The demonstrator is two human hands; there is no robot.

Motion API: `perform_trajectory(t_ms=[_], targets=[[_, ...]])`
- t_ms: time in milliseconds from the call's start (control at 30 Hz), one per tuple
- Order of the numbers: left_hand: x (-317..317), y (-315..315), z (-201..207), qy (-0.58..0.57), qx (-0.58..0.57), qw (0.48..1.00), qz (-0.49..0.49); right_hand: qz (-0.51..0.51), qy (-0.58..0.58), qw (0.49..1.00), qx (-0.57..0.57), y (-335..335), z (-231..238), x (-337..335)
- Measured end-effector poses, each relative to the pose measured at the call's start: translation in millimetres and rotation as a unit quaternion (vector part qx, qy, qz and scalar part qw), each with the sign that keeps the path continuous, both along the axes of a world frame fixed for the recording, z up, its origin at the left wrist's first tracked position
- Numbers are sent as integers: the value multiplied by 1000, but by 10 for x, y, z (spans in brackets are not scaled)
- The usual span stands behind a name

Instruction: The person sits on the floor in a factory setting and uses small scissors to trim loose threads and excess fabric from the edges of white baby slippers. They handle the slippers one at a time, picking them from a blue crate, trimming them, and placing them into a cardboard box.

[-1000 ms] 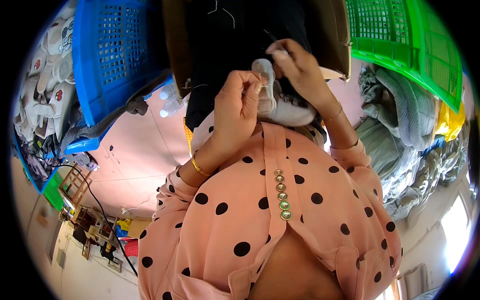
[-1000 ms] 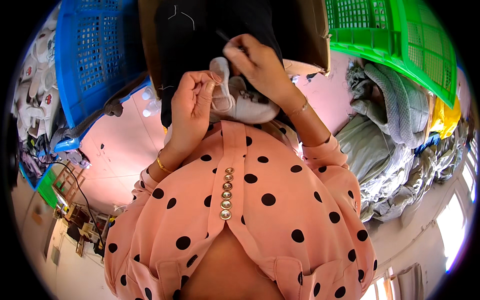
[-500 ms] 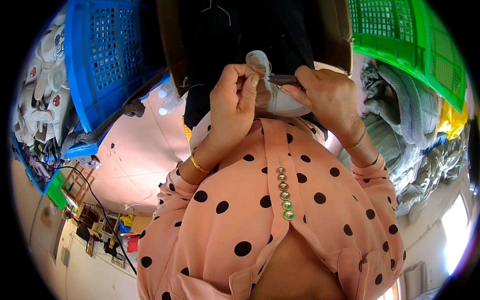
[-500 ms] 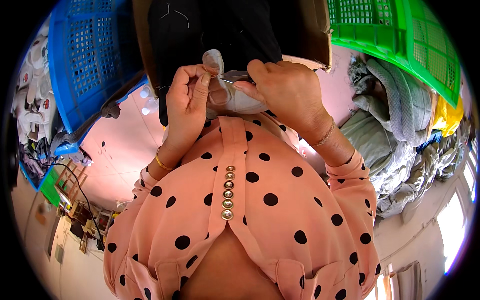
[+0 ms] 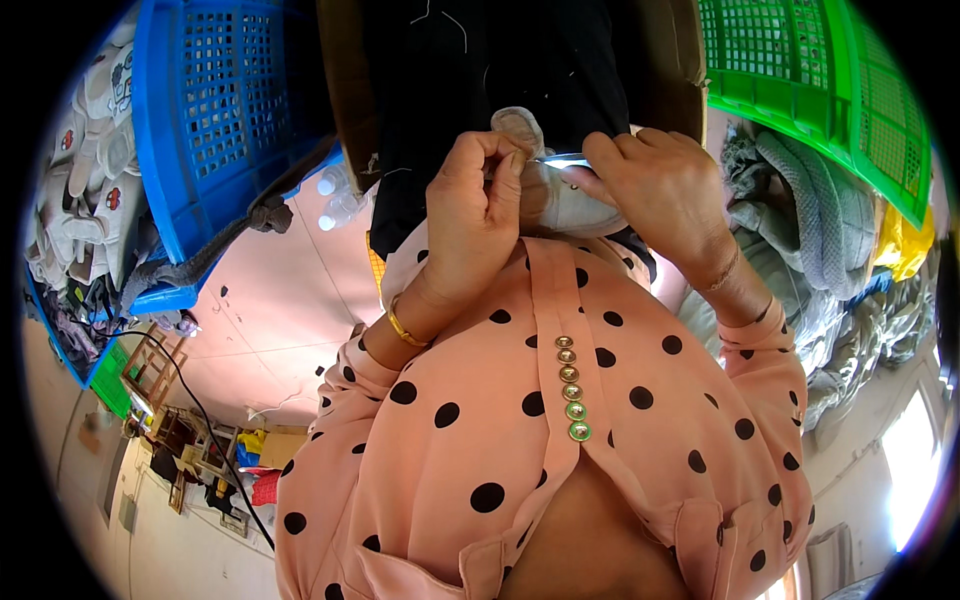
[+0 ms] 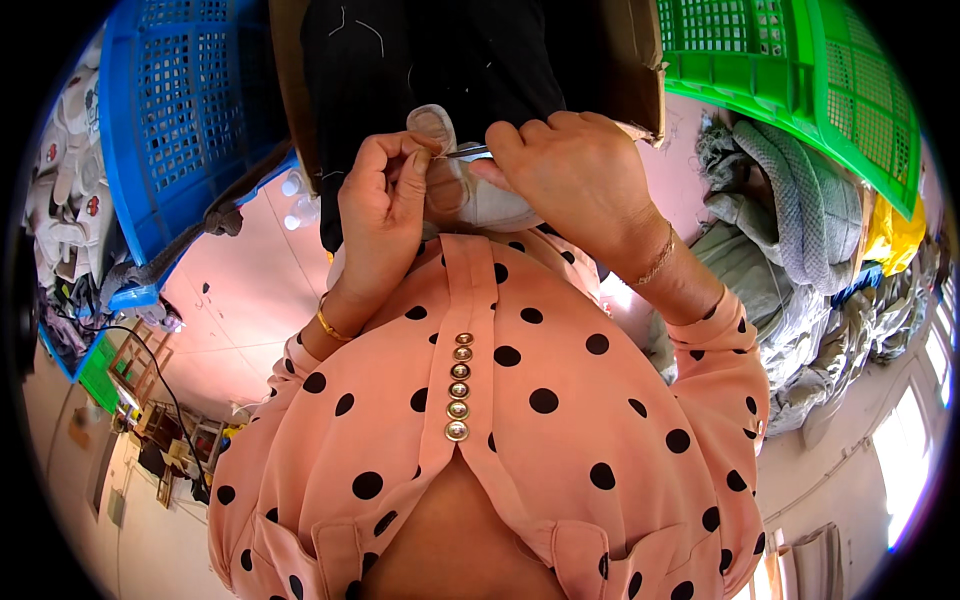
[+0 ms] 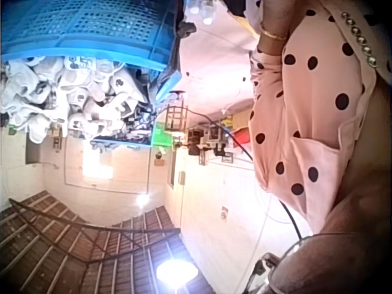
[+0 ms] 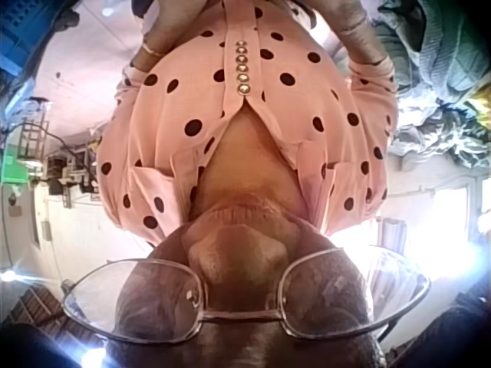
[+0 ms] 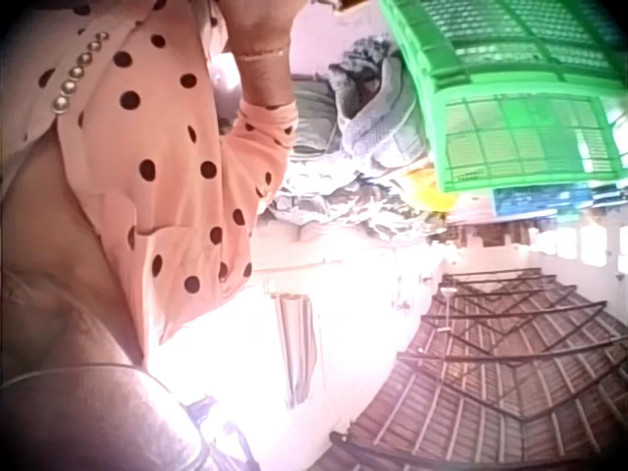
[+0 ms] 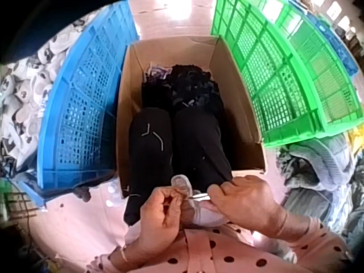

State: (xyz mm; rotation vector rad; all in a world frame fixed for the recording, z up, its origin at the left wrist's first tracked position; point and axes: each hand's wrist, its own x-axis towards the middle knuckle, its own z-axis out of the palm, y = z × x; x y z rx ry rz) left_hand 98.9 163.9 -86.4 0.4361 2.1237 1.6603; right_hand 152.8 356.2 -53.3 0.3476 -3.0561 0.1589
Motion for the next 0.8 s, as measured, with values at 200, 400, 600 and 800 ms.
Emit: perform_trajectory(t_ms=[200, 400, 600, 800], targets=[[-21, -50, -35, -81, 71, 994, 9, -224, -134, 870, -418, 211, -274, -52], [-40, -77, 52, -130, 129, 982, -55, -239, -296, 684, -623, 30, -349, -316], [-262, -172, 9, -11, 86, 996, -3, -255, -344, 608, -668, -17, -365, -328], [-352, -160, 212, 225, -68, 968, -92, -284, -316, 626, -654, -72, -254, -250]])
